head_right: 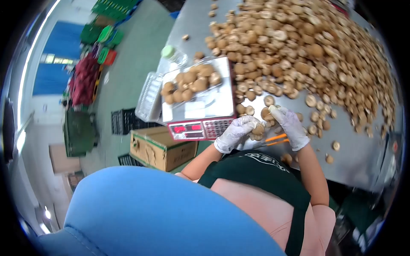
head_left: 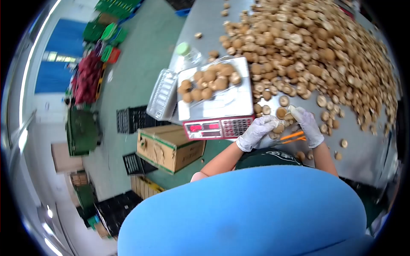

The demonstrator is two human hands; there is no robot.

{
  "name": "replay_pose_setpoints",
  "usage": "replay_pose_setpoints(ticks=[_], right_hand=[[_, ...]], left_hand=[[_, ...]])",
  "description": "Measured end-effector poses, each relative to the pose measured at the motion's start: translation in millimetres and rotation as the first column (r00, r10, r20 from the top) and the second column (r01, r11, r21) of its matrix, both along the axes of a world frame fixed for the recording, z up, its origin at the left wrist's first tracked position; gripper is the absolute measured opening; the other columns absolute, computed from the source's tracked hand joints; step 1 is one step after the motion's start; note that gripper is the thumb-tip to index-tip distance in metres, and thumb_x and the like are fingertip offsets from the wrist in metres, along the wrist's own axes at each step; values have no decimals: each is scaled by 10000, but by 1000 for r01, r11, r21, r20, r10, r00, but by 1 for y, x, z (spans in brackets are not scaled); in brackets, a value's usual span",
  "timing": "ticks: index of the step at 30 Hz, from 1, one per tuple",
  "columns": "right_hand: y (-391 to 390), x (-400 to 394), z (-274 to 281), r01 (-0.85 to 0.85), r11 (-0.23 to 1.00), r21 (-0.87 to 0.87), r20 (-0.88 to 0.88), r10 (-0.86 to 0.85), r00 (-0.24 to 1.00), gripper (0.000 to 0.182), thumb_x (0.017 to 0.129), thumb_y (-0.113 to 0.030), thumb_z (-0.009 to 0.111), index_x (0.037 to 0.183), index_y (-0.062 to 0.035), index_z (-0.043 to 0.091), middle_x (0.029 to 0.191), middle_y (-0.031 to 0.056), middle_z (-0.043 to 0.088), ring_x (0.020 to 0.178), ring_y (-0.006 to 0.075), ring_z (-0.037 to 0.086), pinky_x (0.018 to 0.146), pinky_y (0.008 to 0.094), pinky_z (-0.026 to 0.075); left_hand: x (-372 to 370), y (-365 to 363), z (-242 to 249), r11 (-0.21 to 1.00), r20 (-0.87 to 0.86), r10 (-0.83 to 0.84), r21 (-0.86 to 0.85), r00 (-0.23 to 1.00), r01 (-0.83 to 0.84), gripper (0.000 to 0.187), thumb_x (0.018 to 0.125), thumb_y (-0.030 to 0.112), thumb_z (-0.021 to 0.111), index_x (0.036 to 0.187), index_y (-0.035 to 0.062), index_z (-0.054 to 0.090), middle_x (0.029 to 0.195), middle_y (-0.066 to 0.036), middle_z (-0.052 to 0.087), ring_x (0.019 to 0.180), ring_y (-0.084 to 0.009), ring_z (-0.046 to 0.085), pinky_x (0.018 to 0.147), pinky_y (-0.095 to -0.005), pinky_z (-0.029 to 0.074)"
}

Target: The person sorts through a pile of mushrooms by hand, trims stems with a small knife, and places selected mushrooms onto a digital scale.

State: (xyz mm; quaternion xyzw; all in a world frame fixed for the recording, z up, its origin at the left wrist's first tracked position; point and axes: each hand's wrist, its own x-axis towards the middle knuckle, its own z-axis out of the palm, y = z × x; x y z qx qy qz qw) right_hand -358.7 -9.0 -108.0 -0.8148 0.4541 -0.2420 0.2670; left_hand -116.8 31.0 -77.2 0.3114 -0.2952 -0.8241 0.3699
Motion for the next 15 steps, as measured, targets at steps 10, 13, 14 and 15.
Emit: replay_pose_setpoints(ticks=[10, 13, 14, 15], right_hand=[[-106, 153, 109, -96, 995, -22, 385, 97, 918, 314, 972, -250, 623, 1209, -47, 654, 1141, 136, 690, 1057, 272, 649, 932, 330, 495], [-124, 182, 113, -108, 971, -213, 264, 164, 951, 294, 953, -292, 649, 1198, -133, 685, 1094, 113, 694, 1038, 257, 652, 870, 348, 525], [-132, 187, 107, -110, 970, -218, 257, 165, 952, 294, 953, -292, 649, 1198, -133, 685, 1094, 113, 694, 1038, 257, 652, 870, 348, 525], [-140, 194, 95, -102, 930, -354, 242, 197, 950, 299, 953, -300, 647, 1200, -133, 683, 1100, 111, 689, 1028, 256, 653, 863, 352, 529]], left_hand=[[75, 44, 34, 982, 169, 181, 25, 969, -188, 368, 962, 153, 654, 1309, 51, 587, 1178, -56, 628, 1051, -133, 603, 904, -283, 501], [79, 46, 32, 930, 382, 351, -248, 855, -271, 460, 884, 114, 745, 1314, 68, 589, 1138, -34, 616, 1036, -123, 596, 910, -267, 500], [85, 44, 33, 907, 545, 383, -374, 745, -193, 481, 873, 134, 763, 1317, 76, 588, 1111, -16, 616, 1022, -116, 600, 934, -263, 491], [87, 42, 42, 901, 533, 422, -337, 733, -274, 507, 858, 113, 777, 1320, 57, 577, 1123, -29, 616, 1022, -120, 602, 921, -261, 499]])
